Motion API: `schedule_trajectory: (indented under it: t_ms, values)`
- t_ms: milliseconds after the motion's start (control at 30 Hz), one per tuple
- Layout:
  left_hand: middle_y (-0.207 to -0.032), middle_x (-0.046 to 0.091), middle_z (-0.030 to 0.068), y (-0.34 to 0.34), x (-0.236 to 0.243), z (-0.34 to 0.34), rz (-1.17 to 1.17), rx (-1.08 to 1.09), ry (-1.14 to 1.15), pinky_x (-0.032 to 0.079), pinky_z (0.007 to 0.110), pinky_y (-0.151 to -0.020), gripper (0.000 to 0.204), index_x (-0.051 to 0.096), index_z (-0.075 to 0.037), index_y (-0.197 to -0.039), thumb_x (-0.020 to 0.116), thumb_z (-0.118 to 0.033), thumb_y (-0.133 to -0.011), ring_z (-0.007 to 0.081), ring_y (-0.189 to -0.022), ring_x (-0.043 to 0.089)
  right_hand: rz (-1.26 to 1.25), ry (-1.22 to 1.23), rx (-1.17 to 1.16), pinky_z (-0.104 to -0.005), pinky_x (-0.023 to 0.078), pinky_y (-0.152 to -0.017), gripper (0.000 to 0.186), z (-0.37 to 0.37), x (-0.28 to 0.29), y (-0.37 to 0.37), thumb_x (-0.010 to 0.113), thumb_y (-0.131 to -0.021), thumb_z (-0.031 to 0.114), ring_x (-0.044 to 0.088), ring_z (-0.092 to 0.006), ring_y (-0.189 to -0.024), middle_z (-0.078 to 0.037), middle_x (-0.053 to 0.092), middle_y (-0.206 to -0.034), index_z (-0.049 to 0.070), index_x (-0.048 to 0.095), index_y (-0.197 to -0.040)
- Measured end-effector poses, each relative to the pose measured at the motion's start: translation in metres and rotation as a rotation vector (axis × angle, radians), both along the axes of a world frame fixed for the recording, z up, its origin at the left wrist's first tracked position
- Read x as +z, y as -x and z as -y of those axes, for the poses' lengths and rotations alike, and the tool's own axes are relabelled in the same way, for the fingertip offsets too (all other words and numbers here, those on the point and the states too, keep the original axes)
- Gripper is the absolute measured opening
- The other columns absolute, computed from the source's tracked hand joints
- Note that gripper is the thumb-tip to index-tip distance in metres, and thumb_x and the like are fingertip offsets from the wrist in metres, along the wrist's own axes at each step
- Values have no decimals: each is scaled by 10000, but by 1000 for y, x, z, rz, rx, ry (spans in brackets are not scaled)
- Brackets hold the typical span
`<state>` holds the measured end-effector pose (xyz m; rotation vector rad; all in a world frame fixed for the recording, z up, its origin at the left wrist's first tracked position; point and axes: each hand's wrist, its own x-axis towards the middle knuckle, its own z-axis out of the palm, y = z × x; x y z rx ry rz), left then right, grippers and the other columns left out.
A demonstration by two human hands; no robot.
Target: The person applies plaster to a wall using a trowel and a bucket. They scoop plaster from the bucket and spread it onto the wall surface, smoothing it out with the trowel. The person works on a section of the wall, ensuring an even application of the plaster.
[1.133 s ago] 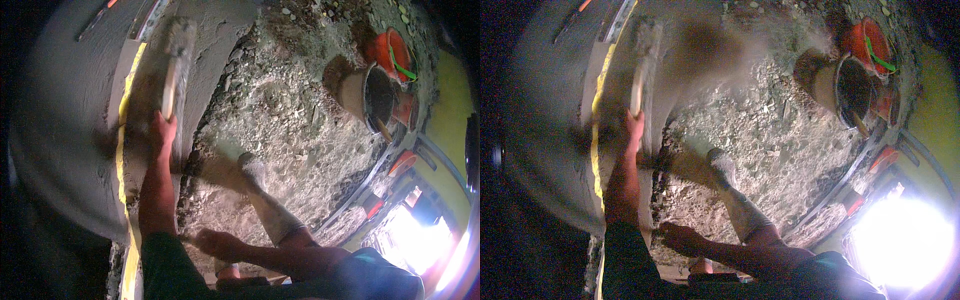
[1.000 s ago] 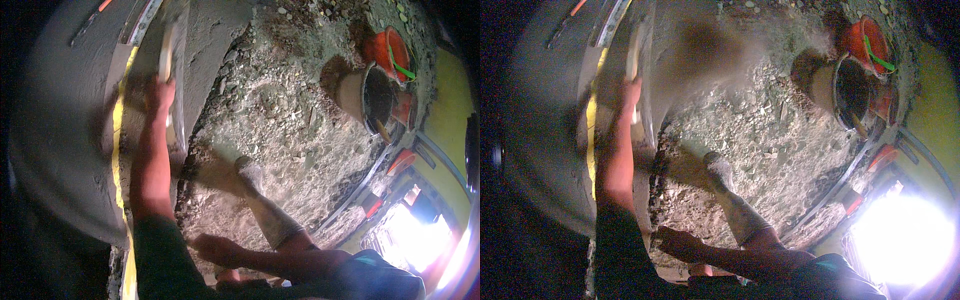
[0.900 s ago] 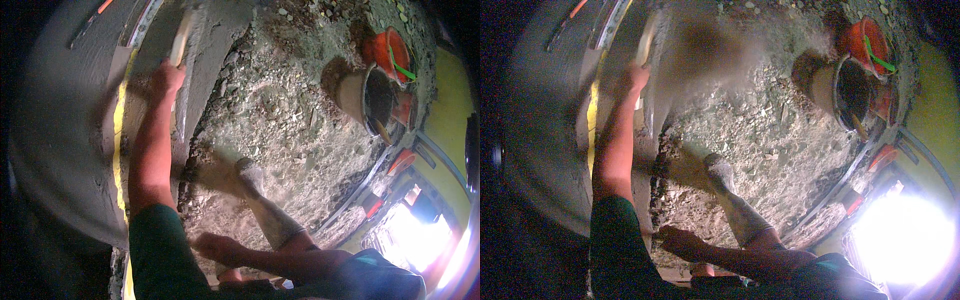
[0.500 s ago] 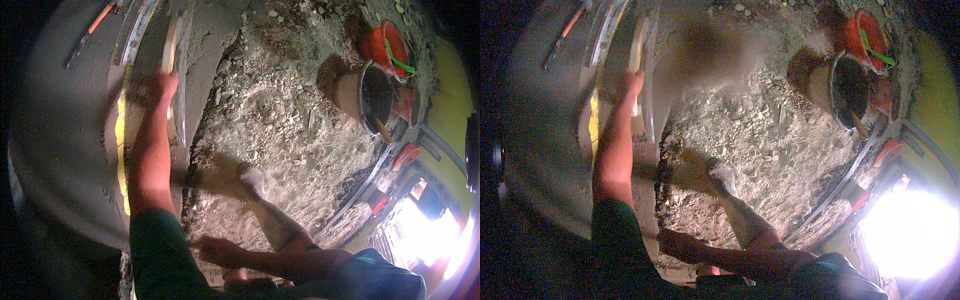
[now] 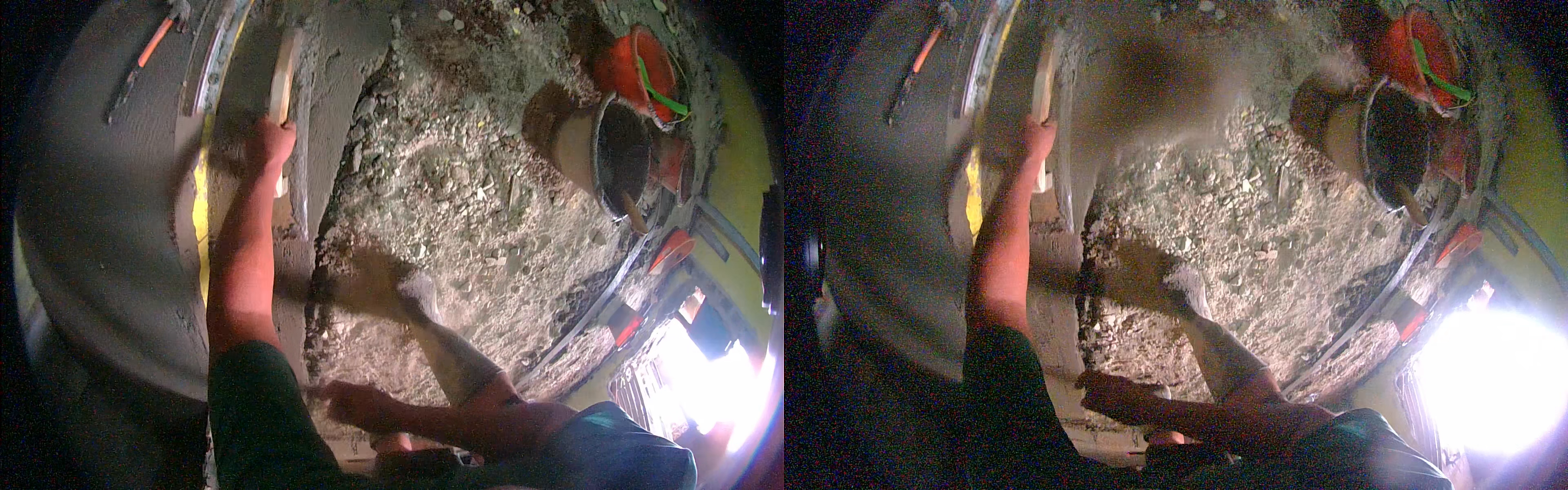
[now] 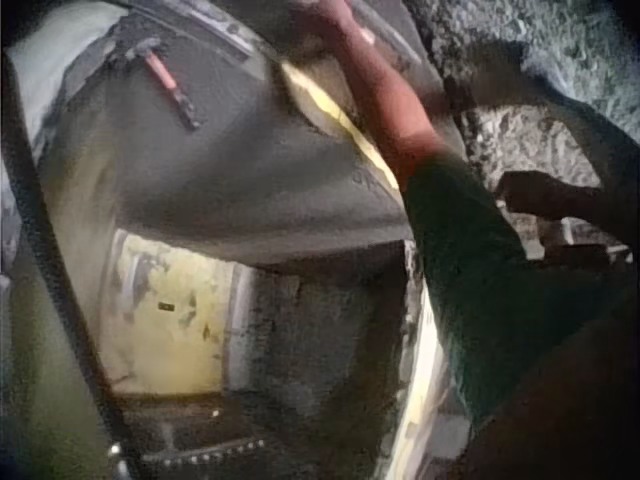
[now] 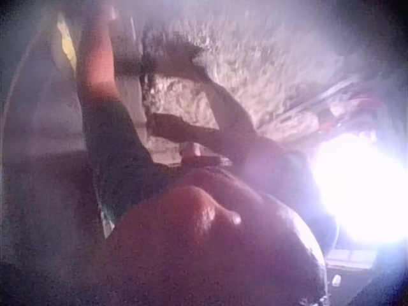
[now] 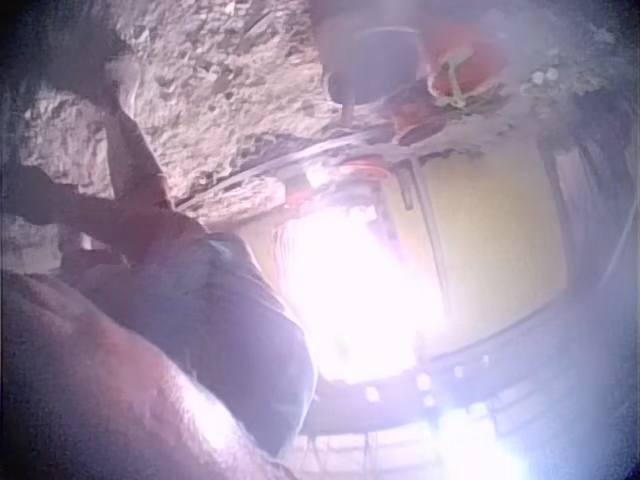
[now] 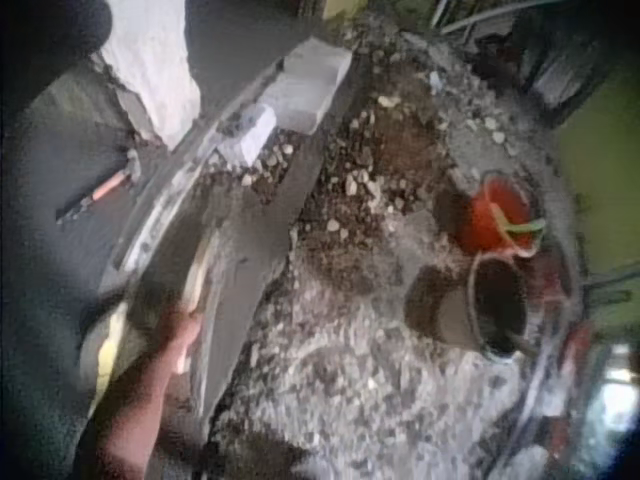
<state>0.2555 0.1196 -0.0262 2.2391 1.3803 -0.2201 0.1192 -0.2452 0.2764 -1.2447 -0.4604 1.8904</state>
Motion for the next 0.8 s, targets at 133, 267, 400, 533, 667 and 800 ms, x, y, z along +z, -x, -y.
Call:
schedule_trajectory:
  t_ms: [133, 267, 400, 533, 667, 800]
  values:
    - [-954, 635, 293, 9, 14, 36, 68, -59, -56, 503, 479, -816, 443, 608, 34, -1022, 661, -306, -742, 439, -915, 626, 45, -25, -72, -429, 493, -794, 360, 0, -5, -6, 559, -903, 301, 618, -335, -924, -170, 601, -1038, 67, 484, -1165]
    - [-1019, 618, 296, 66, 7, 55, 20, -82, -124, 486, 475, -854, 462, 598, 33, -1057, 654, -305, -747, 419, -974, 615, -49, 49, 34, -420, 445, -922, 410, -10, 8, -10, 552, -904, 246, 569, -319, -1085, -160, 570, -1203, 137, 496, -1295]
    - [-1015, 626, 284, 59, -12, 12, -81, 74, 42, 493, 467, -847, 470, 596, 28, -1079, 652, -308, -754, 414, -968, 620, -188, 135, 143, -407, 477, -872, 403, -8, 23, -5, 567, -896, 259, 607, -311, -1016, -171, 605, -1135, 150, 509, -1280]
    - [-973, 636, 279, 12, 18, 33, -49, -80, -17, 506, 471, -804, 445, 606, 30, -1041, 667, -304, -753, 425, -920, 627, -44, 50, 44, -409, 494, -800, 315, 0, 18, -1, 577, -884, 242, 621, -309, -911, -167, 610, -1042, 86, 528, -1153]
    - [-950, 632, 283, 75, 20, 64, 15, -129, -49, 504, 488, -776, 426, 601, 34, -1013, 683, -285, -743, 433, -892, 628, -139, 75, 54, -382, 493, -833, 422, 1, 14, 6, 571, -885, 246, 622, -301, -975, -189, 603, -1127, 164, 467, -1285]
    - [-941, 626, 292, 158, -4, 77, -10, -74, -94, 501, 492, -767, 407, 597, 27, -994, 682, -279, -741, 447, -890, 619, -60, 29, 130, -402, 482, -841, 369, -4, 16, 10, 569, -888, 241, 615, -300, -987, -179, 601, -1107, 140, 485, -1233]
